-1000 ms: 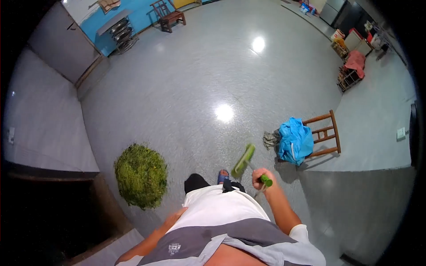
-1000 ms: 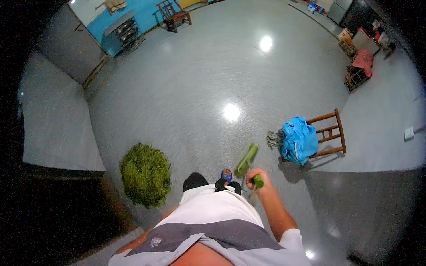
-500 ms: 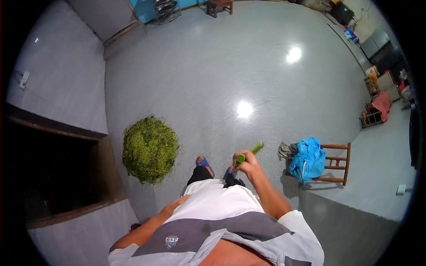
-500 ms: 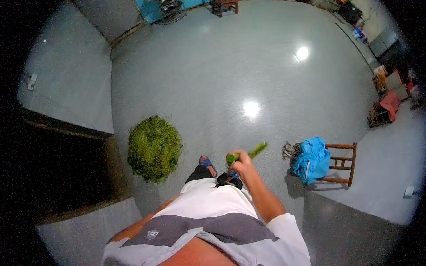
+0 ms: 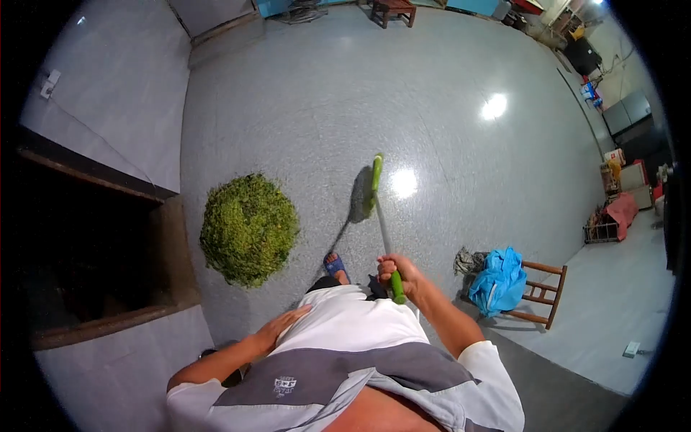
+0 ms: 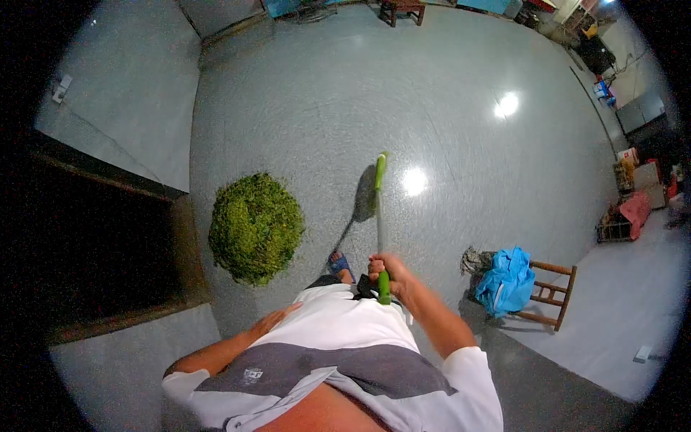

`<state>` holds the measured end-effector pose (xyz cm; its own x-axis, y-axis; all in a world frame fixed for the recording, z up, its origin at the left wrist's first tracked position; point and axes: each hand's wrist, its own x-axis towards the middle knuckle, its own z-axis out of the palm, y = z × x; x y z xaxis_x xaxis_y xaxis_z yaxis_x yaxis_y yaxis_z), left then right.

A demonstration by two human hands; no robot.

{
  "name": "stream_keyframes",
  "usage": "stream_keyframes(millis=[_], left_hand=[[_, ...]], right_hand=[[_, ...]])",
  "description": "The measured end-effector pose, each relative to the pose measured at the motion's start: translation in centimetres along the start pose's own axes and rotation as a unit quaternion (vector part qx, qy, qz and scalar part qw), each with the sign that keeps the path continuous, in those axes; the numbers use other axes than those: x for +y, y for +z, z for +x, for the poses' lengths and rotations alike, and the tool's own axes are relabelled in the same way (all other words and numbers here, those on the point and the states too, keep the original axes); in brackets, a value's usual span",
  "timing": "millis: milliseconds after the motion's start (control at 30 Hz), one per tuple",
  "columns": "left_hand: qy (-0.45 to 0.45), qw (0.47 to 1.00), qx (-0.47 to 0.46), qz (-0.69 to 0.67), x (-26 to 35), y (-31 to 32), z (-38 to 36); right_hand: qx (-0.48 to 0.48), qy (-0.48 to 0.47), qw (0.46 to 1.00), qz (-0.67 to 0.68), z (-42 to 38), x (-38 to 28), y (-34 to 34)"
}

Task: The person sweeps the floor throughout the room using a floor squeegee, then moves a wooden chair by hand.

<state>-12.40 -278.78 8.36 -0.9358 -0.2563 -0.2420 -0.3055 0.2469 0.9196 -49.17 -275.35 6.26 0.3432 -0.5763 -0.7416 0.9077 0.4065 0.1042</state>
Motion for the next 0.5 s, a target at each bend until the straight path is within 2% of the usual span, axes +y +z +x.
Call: stream_keyframes(millis=[100, 200, 233, 267, 300, 367, 467, 500], left_hand=[[0.029, 1.000, -0.002, 0.007, 0.3, -1.0, 0.8], [0.056, 0.998, -0.002, 0.017, -1.3, -1.4, 1.0], [-0.034, 0.990, -0.018, -0.137, -3.4, -1.0, 0.8], [-0.123, 0.950, -0.033, -0.287, -4.8, -0.7, 0.5], [-0.119, 0.949, -0.035, -0.288, -5.2, -0.9, 0.3], [0.034, 0.994, -0.031, -0.099, -6.0, -1.3, 0.4], [0.010, 0.997, -0.019, -0.070, -5.2, -2.0, 0.0], [0.001, 0.997, -0.017, -0.072, -5.0, -2.1, -0.3]], right_hand=[[-0.005, 0.026, 1.000, -0.004, -1.7, 0.9, 2.3], [-0.034, 0.063, 0.997, 0.016, -1.1, 0.8, 1.8], [-0.026, 0.050, 0.998, 0.011, -0.7, 0.8, 1.7], [-0.017, 0.038, 0.999, 0.006, -0.2, 0.7, 1.6], [-0.014, 0.035, 0.999, 0.005, 0.8, 0.4, 0.8], [-0.038, 0.081, 0.996, 0.004, 3.0, -0.8, -0.8], [-0.065, 0.092, 0.994, -0.013, 2.1, -3.8, -1.6], [0.005, 0.114, 0.991, 0.064, 2.4, -5.7, -2.4]])
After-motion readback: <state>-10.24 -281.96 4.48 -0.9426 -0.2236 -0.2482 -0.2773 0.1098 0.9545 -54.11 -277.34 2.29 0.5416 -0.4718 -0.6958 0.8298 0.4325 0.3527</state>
